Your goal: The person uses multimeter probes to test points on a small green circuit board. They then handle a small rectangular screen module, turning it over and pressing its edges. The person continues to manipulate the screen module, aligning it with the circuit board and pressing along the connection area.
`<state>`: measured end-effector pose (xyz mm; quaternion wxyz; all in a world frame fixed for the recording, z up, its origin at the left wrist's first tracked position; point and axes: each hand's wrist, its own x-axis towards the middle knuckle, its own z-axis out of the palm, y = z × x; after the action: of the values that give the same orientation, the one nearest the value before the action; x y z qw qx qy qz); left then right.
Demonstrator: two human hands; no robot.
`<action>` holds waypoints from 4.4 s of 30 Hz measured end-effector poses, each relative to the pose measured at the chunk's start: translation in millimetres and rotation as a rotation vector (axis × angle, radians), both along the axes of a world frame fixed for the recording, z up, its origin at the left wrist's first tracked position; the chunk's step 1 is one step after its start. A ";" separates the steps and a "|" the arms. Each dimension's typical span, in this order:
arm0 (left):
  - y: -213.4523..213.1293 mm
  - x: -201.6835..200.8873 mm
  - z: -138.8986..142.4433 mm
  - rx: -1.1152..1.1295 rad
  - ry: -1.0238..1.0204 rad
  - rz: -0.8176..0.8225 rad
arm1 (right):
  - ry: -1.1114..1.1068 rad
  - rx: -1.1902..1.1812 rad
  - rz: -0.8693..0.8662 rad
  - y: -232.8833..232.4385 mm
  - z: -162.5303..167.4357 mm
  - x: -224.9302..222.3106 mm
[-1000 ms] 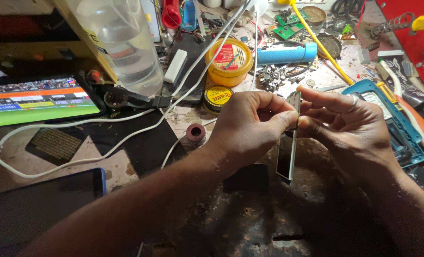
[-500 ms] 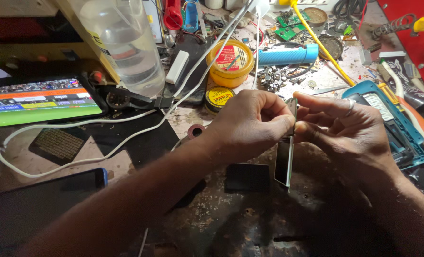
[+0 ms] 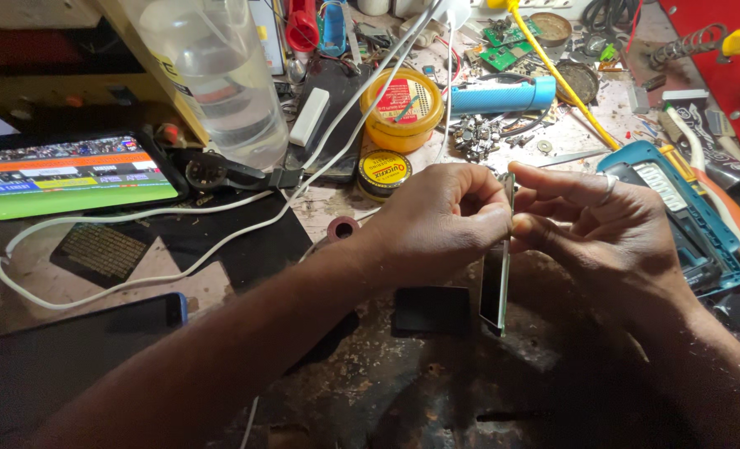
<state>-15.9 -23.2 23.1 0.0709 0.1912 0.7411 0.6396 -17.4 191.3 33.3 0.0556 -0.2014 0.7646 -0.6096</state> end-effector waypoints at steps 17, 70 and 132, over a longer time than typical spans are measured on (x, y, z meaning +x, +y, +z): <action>1.1 5.6 6.9 -0.024 -0.066 0.035 | -0.008 -0.007 0.011 1.0 -2.8 -0.6; 7.6 8.4 2.7 0.016 -0.010 0.158 | -0.045 -0.050 -0.039 1.5 -3.2 -0.3; 15.7 1.9 -14.6 0.229 0.013 0.144 | 0.044 -0.094 0.044 -1.0 -2.8 1.7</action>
<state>-14.0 -7.5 8.5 -0.0021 0.1483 0.6757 0.7221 -15.7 190.3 30.5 0.0426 -0.2337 0.7316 -0.6390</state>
